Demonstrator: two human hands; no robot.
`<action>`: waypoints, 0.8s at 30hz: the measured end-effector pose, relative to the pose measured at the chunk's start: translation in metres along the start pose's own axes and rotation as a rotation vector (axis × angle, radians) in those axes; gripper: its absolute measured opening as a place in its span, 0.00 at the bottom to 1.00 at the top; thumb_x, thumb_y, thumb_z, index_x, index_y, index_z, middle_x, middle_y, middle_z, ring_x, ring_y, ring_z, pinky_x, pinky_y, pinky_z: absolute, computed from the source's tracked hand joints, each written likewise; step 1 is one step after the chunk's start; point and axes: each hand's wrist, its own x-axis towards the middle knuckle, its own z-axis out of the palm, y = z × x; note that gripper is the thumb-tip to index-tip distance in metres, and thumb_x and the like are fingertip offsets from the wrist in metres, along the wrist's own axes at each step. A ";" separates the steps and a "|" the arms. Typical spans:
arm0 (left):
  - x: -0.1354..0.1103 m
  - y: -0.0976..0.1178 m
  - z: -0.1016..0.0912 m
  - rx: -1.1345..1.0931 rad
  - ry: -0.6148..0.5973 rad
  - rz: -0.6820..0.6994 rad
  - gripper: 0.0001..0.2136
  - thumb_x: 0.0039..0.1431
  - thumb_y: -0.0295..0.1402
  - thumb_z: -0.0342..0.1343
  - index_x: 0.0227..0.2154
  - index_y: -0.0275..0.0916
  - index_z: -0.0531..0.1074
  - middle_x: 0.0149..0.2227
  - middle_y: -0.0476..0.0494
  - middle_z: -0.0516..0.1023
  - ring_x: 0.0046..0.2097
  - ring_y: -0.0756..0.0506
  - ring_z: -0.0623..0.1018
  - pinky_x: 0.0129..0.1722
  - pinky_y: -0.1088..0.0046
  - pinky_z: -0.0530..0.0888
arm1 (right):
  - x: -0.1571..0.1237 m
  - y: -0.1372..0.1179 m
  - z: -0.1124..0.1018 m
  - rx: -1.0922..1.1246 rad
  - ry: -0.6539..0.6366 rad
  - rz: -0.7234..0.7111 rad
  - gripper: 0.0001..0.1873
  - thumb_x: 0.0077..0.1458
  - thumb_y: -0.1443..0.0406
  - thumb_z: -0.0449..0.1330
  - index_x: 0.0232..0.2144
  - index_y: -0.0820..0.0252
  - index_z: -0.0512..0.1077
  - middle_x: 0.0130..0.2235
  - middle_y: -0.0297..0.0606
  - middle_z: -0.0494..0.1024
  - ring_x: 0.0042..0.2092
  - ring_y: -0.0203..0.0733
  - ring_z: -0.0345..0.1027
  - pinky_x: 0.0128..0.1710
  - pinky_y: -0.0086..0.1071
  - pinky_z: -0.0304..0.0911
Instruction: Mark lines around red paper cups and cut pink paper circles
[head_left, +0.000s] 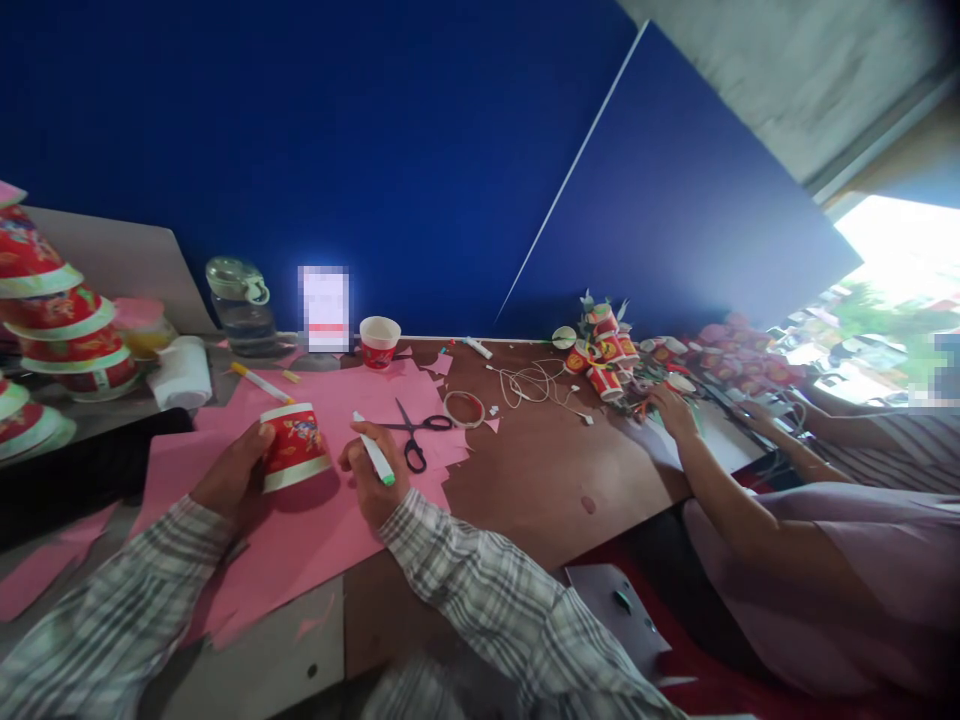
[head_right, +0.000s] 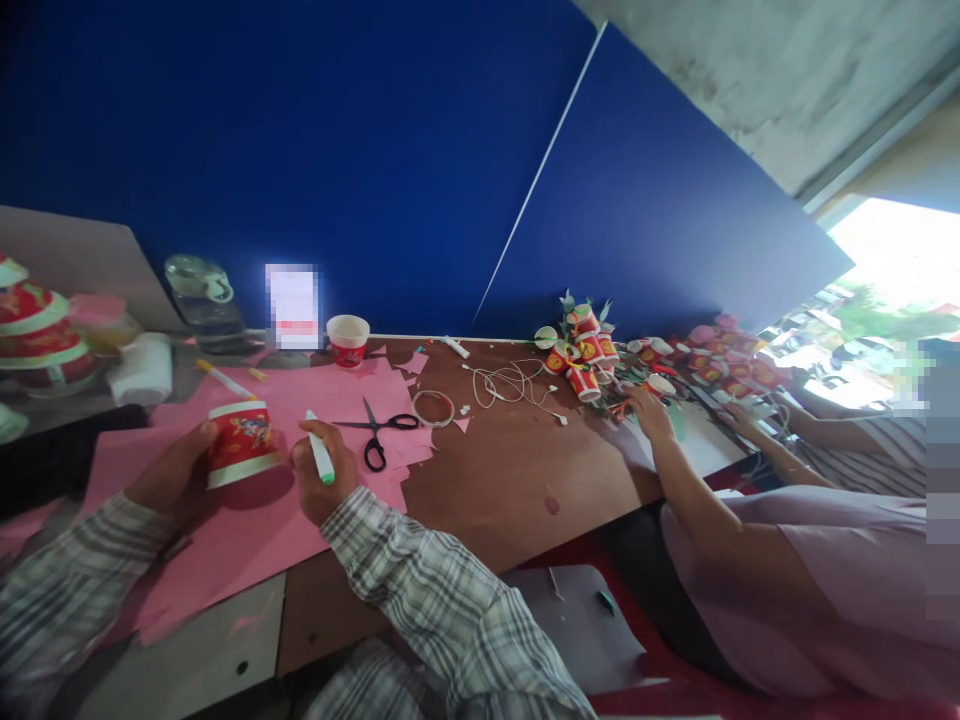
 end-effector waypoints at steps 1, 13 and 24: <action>-0.001 0.001 0.002 -0.021 0.006 -0.002 0.22 0.43 0.43 0.52 0.41 0.36 0.69 0.33 0.39 0.78 0.31 0.45 0.76 0.31 0.67 0.74 | 0.000 0.002 0.000 -0.002 0.000 -0.002 0.16 0.57 0.62 0.51 0.47 0.62 0.62 0.28 0.35 0.71 0.28 0.33 0.65 0.27 0.25 0.63; 0.004 0.003 0.001 -0.142 0.062 -0.037 0.21 0.45 0.39 0.51 0.43 0.35 0.68 0.35 0.39 0.77 0.36 0.45 0.76 0.34 0.66 0.75 | 0.001 0.008 -0.001 -0.093 -0.018 -0.061 0.20 0.53 0.68 0.53 0.50 0.61 0.61 0.32 0.37 0.72 0.31 0.34 0.66 0.35 0.29 0.65; 0.007 0.001 -0.007 -0.125 0.003 0.072 0.21 0.42 0.35 0.54 0.43 0.42 0.67 0.40 0.44 0.76 0.37 0.46 0.75 0.34 0.68 0.75 | 0.001 0.000 -0.003 -0.236 -0.020 -0.081 0.20 0.53 0.68 0.53 0.50 0.59 0.61 0.36 0.39 0.73 0.34 0.37 0.68 0.39 0.32 0.66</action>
